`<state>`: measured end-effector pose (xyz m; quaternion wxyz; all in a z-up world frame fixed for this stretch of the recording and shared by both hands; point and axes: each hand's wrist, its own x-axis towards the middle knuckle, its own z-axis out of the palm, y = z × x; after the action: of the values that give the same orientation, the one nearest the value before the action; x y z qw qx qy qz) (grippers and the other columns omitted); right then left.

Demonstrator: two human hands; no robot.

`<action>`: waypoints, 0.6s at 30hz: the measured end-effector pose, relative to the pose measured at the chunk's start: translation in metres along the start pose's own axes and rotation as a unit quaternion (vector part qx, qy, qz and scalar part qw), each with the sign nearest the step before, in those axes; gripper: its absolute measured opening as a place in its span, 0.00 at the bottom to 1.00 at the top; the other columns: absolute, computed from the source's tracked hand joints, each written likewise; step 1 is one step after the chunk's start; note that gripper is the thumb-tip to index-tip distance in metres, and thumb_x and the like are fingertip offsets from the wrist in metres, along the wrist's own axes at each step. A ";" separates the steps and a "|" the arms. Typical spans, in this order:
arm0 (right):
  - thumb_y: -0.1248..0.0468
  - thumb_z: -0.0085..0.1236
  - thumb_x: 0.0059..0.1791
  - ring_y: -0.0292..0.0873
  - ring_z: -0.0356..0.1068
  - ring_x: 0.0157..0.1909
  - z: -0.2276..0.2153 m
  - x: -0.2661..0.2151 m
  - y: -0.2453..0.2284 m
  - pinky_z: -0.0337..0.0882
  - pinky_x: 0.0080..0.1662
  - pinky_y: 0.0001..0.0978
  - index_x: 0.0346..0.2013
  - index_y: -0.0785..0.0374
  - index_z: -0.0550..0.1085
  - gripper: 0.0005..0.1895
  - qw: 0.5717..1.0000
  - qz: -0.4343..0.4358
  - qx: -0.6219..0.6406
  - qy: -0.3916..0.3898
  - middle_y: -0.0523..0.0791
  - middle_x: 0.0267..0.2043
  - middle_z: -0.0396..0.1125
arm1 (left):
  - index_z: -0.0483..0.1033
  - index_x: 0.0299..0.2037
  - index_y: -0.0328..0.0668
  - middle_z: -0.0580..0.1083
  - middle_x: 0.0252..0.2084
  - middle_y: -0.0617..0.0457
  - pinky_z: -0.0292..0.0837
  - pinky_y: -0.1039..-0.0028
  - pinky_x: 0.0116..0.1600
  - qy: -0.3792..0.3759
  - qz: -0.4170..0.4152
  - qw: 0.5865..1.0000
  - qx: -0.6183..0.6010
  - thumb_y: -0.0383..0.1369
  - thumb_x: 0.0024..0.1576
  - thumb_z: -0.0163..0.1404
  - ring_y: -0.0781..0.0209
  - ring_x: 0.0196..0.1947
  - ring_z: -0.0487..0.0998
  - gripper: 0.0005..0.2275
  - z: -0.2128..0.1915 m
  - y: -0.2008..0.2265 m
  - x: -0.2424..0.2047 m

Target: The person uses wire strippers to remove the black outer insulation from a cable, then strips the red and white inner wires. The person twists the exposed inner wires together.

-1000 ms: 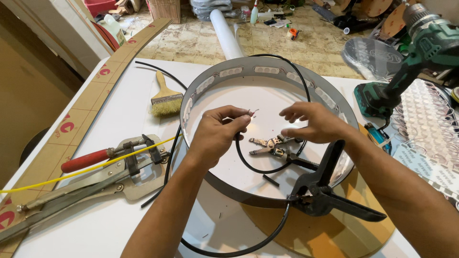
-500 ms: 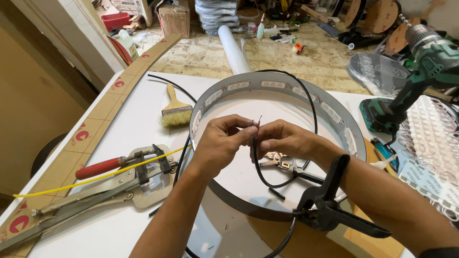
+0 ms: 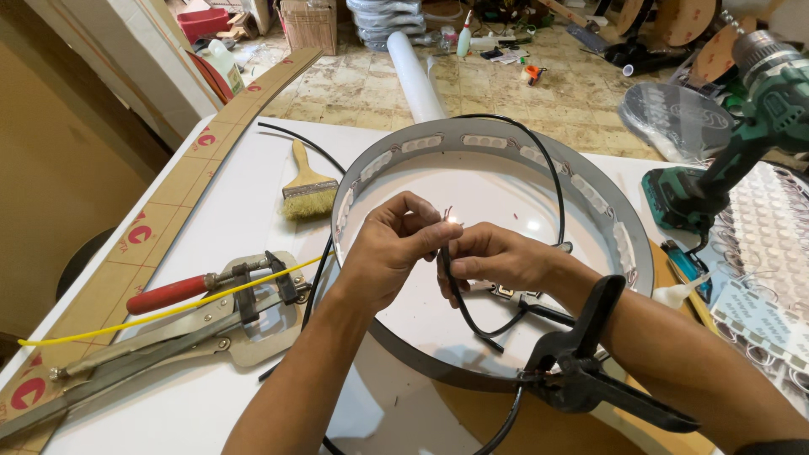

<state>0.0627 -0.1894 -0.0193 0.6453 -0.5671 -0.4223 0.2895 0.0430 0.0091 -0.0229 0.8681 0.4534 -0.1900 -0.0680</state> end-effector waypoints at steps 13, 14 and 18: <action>0.66 0.52 0.55 0.44 0.77 0.35 0.005 -0.001 -0.004 0.72 0.40 0.30 0.39 0.72 0.76 0.10 0.995 -0.003 -0.072 0.072 0.53 0.30 0.76 | 0.76 0.43 0.39 0.82 0.39 0.45 0.76 0.78 0.38 0.042 0.026 0.981 0.190 0.30 0.59 0.57 0.64 0.36 0.82 0.06 0.010 0.033 -0.005; 0.66 0.53 0.54 0.44 0.77 0.34 0.007 -0.001 -0.005 0.73 0.39 0.31 0.39 0.72 0.76 0.09 0.991 -0.001 -0.092 0.099 0.53 0.30 0.76 | 0.77 0.41 0.39 0.81 0.36 0.46 0.75 0.78 0.37 0.053 0.000 0.975 0.217 0.32 0.62 0.54 0.63 0.35 0.80 0.05 0.008 0.031 -0.005; 0.68 0.55 0.53 0.42 0.76 0.33 0.001 -0.003 0.001 0.75 0.38 0.29 0.39 0.72 0.76 0.07 0.975 -0.017 -0.130 0.182 0.51 0.28 0.75 | 0.78 0.34 0.40 0.75 0.27 0.49 0.72 0.78 0.32 0.078 -0.031 0.958 0.276 0.38 0.68 0.45 0.64 0.29 0.76 0.14 0.009 0.024 -0.005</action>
<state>0.0605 -0.1915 -0.0208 0.6366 -0.6821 -0.3414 0.1136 0.0332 0.0175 0.0000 0.7192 0.6846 -0.1187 -0.0038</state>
